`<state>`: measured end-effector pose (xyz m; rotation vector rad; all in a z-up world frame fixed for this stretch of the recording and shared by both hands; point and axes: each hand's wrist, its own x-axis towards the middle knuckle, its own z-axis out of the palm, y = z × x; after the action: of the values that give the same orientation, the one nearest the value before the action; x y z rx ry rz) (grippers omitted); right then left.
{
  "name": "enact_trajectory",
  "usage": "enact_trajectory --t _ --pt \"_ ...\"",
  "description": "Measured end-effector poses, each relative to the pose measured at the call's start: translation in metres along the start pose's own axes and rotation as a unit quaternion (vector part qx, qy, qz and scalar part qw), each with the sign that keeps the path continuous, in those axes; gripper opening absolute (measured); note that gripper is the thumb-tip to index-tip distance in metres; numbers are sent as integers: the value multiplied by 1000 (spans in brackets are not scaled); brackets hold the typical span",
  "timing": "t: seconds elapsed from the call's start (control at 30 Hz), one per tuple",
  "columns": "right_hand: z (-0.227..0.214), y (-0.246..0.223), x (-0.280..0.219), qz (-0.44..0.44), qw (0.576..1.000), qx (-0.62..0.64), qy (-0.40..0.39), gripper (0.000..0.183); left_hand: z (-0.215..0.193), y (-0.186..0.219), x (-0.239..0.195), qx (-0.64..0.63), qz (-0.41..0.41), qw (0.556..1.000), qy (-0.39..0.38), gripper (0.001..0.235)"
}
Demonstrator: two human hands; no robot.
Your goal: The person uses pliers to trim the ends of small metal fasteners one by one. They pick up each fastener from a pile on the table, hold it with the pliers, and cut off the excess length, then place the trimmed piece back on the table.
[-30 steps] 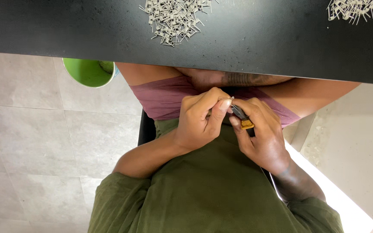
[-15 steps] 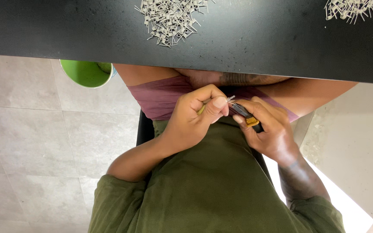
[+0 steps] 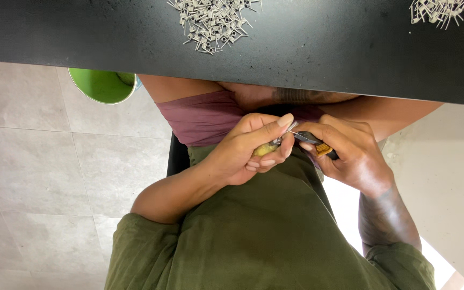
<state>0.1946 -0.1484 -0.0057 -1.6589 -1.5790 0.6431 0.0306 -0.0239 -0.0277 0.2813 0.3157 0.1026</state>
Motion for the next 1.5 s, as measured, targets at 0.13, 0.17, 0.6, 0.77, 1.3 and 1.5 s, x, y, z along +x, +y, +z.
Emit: enact_trajectory --t 0.13,0.17,0.6,0.77,1.3,1.5 --pt "0 2 -3 -2 1000 -16 -8 21 -7 -3 2 -26 -18 999 -6 42" --pt "0 -2 -2 4 1000 -26 -6 21 -8 -4 3 -23 -9 1000 -7 41" --pt "-13 -21 5 25 986 -163 -39 21 13 4 -23 263 142 952 69 30" --pt "-18 -22 7 11 979 -195 -51 23 13 0 -21 274 159 945 81 27" --pt "-17 -48 20 -153 929 -333 59 29 -13 12 -8 349 407 837 -108 9" --pt "-12 -66 31 -144 932 -330 44 36 -21 23 -12 388 440 803 -109 12"
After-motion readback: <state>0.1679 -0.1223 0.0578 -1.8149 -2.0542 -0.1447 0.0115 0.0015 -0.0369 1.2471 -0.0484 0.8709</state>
